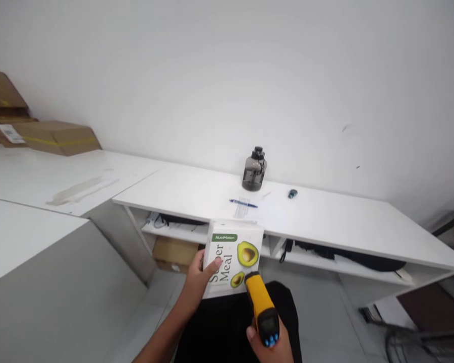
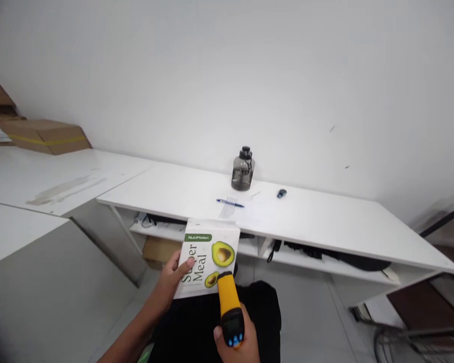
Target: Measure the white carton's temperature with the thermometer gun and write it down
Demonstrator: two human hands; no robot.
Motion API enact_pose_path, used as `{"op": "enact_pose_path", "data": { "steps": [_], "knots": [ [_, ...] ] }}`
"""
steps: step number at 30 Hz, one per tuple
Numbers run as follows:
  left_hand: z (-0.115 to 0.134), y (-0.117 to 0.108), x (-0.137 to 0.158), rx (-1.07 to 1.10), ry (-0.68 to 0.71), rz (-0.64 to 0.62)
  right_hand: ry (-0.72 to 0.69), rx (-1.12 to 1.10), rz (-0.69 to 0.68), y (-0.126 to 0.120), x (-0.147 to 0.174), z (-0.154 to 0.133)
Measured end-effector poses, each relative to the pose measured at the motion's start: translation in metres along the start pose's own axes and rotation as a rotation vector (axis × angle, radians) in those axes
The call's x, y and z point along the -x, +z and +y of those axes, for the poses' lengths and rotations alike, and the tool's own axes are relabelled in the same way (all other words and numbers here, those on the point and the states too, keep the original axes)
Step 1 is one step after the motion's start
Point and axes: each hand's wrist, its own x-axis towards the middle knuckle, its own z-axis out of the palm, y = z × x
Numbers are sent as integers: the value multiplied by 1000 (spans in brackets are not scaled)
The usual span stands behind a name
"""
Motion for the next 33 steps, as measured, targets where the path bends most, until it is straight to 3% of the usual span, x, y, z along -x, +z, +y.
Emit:
{"op": "enact_pose_path", "data": {
  "steps": [6, 9, 13, 20, 33],
  "knots": [
    [5, 2, 19, -222, 38, -67, 119, 1, -159, -24, 8, -29],
    [20, 0, 23, -307, 70, -121, 138, 4, -95, -27, 7, -38],
    [38, 0, 28, -385, 103, -125, 12, 82, -61, -23, 1, -48],
    [45, -5, 38, -393, 112, -136, -127, 103, -31, -19, 6, -38],
    [41, -7, 49, -389, 94, -148, -43, 82, -8, -19, 19, -53]
  ]
}}
